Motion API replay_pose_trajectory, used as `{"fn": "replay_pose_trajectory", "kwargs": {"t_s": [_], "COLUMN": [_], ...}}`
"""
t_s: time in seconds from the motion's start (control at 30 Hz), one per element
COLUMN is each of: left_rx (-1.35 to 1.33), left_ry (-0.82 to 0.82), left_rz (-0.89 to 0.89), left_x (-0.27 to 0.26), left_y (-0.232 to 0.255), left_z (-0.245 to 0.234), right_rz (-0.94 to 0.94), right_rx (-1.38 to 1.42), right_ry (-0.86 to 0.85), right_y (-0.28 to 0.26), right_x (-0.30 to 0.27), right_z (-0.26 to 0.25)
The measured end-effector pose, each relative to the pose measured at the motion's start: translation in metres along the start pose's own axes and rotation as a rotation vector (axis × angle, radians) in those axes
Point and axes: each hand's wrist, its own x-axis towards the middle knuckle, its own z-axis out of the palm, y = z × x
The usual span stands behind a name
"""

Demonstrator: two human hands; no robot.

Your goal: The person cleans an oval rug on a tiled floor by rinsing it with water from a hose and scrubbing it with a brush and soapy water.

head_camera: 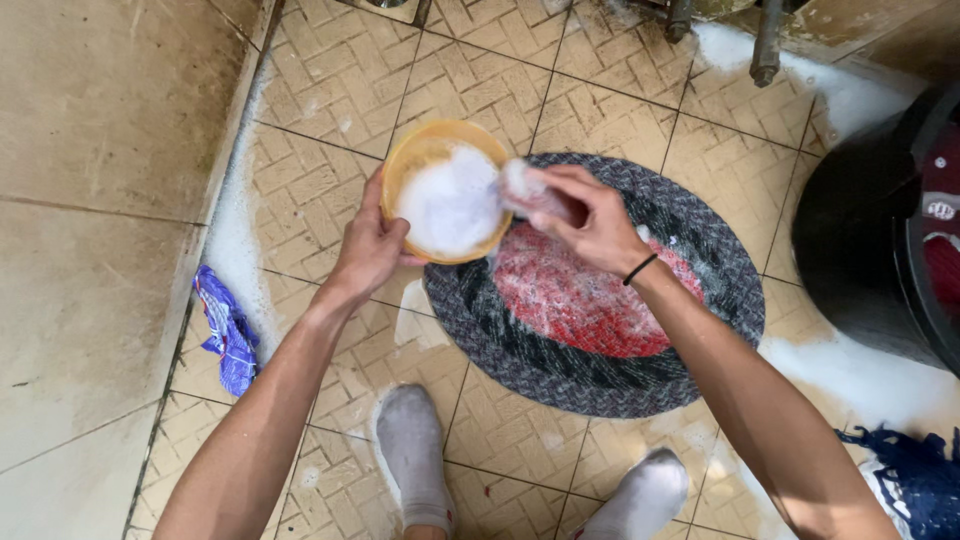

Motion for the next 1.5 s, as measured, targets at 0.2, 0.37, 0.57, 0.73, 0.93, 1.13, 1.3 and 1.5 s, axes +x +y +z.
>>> {"fn": "replay_pose_trajectory", "kwargs": {"t_s": [0.2,0.37,0.57,0.73,0.93,1.13,1.3,1.5], "left_rx": [-0.165,-0.203,-0.185,-0.155,-0.021,-0.013,-0.031,-0.079], "left_ry": [0.04,0.035,0.001,-0.019,-0.086,-0.121,-0.091,-0.023], "left_rz": [0.153,0.136,0.127,0.099,0.068,0.121,0.089,0.093], "left_x": [0.015,0.017,0.017,0.013,0.002,-0.002,-0.004,0.006], "left_y": [-0.017,-0.02,-0.012,-0.002,0.01,0.012,0.006,-0.002], "left_z": [-0.014,-0.016,-0.002,0.01,0.029,0.042,0.041,0.008], "right_rz": [0.129,0.737,0.176,0.215,-0.322,-0.196,0.162,0.074], "right_rx": [-0.473,0.59,-0.592,-0.241,-0.689,-0.542,-0.218,0.031], "right_ry": [0.007,0.289,0.024,0.204,0.111,-0.249,-0.591,-0.303], "right_y": [0.04,0.039,0.051,0.032,-0.009,-0.036,-0.044,-0.012], "right_x": [-0.026,-0.025,-0.026,-0.021,-0.005,0.009,0.017,0.004], "right_z": [0.019,0.02,0.025,0.015,0.021,0.036,0.019,-0.008]}}
